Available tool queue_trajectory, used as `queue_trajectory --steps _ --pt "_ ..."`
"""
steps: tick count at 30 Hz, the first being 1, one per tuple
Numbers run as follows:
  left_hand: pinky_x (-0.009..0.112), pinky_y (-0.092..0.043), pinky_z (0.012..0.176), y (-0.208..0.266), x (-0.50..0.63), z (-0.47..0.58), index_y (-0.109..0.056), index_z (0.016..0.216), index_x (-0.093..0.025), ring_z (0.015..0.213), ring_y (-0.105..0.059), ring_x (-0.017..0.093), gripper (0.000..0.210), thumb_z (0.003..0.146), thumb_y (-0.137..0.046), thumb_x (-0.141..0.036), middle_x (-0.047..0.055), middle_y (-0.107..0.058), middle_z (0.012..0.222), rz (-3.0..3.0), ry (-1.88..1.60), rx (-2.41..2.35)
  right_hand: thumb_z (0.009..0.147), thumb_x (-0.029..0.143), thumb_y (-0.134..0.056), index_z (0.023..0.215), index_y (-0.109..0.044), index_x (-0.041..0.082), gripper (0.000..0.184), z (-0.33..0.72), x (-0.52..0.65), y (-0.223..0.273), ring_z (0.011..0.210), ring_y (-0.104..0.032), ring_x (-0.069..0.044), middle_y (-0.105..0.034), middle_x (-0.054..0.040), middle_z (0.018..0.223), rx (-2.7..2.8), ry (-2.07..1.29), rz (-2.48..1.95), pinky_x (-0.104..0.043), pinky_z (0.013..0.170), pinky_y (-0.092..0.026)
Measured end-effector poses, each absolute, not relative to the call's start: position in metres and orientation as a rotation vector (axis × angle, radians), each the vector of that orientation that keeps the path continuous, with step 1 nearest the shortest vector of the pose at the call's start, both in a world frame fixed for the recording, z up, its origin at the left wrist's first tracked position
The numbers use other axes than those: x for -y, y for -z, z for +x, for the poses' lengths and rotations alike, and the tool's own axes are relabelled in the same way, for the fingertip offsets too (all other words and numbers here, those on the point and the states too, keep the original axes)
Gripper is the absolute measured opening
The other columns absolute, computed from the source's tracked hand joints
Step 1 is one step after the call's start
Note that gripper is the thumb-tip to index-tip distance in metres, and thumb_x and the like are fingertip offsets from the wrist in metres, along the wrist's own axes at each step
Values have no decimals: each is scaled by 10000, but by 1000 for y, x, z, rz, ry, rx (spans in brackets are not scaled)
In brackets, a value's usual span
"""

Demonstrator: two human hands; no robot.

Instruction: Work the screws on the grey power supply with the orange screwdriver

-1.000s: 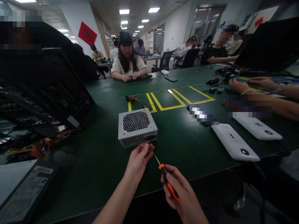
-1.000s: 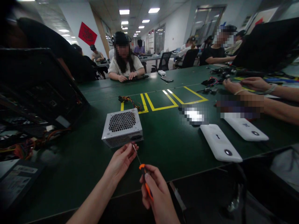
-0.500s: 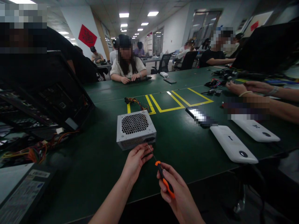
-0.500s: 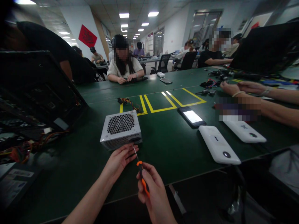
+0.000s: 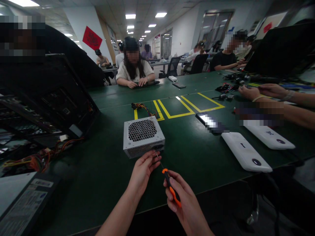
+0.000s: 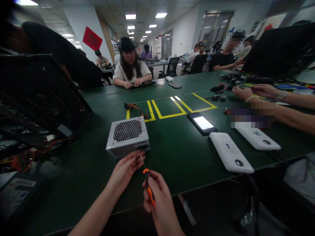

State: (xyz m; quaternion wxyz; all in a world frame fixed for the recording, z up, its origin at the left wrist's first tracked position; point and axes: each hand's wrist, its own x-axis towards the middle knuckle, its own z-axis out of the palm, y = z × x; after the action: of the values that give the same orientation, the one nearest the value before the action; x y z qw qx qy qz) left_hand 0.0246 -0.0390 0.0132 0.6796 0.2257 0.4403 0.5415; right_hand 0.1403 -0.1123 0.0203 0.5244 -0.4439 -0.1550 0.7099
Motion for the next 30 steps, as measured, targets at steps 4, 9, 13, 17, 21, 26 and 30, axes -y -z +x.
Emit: queue_trajectory --steps 4,9,13,17,21,26,30 --pt "252 -500 721 -13 39 24 -631 919 -102 863 -635 179 180 776 -523 -105 142 -637 1059 521 -1204 -1006 658 397 -697 970 -549 172 412 138 112 -21 494 -394 -50 -547 -2 727 368 -1715 -1054 -137 358 -236" --pt "254 -496 719 -15 41 24 -633 910 -106 860 -635 181 169 765 -550 -126 146 -633 1067 523 -1206 -1000 651 385 -706 968 -556 169 412 135 113 -22 491 -399 -47 -555 -6 727 320 -1698 -1045 -137 364 -238" --pt "248 -493 714 -16 42 24 -631 912 -106 850 -636 176 168 763 -558 -132 144 -634 1065 526 -1206 -992 639 384 -716 960 -563 170 414 134 114 -23 484 -404 -47 -560 -6 721 291 -1693 -1055 -135 364 -234" --pt "242 -492 702 -15 42 25 -631 922 -113 845 -637 172 179 753 -576 -137 140 -634 1069 524 -1206 -987 613 376 -734 937 -576 174 414 133 115 -24 472 -401 -45 -562 -3 700 270 -1700 -1041 -137 364 -233" --pt "234 -491 702 -14 43 24 -637 919 -116 837 -636 164 185 742 -594 -148 136 -631 1076 535 -1215 -981 588 375 -750 903 -586 173 409 130 114 -24 469 -403 -35 -565 2 690 197 -1698 -1038 -133 378 -240" --pt "226 -490 699 -13 44 24 -635 937 -117 847 -633 163 197 751 -585 -160 133 -624 1091 566 -1216 -990 574 373 -763 886 -583 171 413 126 114 -26 493 -415 -43 -550 14 669 177 -1692 -1031 -132 389 -262" --pt "227 -490 699 -11 45 24 -630 958 -123 850 -631 162 216 751 -590 -169 133 -616 1111 580 -1210 -991 537 307 -794 820 -575 157 389 126 113 -27 501 -408 -39 -516 39 628 202 -1728 -1014 -129 406 -290"
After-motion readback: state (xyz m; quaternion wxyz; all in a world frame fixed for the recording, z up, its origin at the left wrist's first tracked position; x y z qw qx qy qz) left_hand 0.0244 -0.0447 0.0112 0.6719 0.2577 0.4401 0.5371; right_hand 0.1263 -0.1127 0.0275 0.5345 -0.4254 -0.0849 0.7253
